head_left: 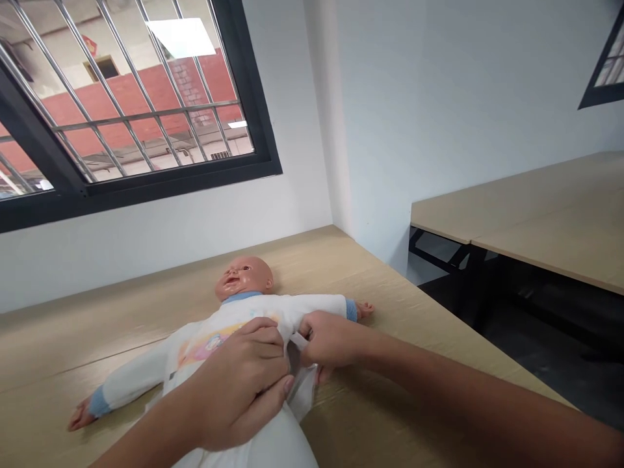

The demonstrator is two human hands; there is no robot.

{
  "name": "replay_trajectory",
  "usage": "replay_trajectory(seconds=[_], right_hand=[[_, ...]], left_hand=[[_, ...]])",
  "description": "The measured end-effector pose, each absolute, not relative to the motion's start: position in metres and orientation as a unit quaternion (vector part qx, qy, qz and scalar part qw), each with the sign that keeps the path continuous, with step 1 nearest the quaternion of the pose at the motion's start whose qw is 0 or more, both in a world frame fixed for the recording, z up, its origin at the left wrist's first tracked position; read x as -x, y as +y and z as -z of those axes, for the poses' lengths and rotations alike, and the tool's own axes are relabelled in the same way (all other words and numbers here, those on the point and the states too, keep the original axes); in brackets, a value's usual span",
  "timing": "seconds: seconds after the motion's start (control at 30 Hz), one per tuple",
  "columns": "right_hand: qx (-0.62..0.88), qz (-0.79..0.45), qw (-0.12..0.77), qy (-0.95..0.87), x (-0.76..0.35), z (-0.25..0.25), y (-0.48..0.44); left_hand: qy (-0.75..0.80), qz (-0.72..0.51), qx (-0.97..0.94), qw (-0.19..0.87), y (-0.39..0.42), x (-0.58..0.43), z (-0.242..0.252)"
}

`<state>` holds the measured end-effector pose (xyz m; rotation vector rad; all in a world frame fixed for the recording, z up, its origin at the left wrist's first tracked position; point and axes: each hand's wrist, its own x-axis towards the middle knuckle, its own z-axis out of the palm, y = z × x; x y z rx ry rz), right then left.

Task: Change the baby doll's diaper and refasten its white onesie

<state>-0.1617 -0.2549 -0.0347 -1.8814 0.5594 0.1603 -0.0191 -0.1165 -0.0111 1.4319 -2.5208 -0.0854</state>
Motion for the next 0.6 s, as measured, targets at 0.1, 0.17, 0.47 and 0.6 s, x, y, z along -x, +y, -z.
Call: replay_trajectory(seconds=[0.1,0.17,0.47,0.6], right_hand=[[0.823,-0.055,0.491,0.281,0.162,0.038,-0.249],[0.864,-0.002,0.398,0.309,0.160,0.039,-0.242],[0.920,0.060,0.212,0.324,0.146,0.046,-0.239],[0.924,0.039,0.253,0.283,0.155,0.038,-0.253]], left_hand=[[-0.864,0.027,-0.487,0.126,-0.117,0.019,0.012],[-0.863,0.026,-0.487,0.127,-0.118,0.019,0.012],[-0.859,0.018,-0.503,0.099,-0.120,0.021,0.011],[-0.864,0.010,-0.490,0.115,-0.118,0.023,0.012]])
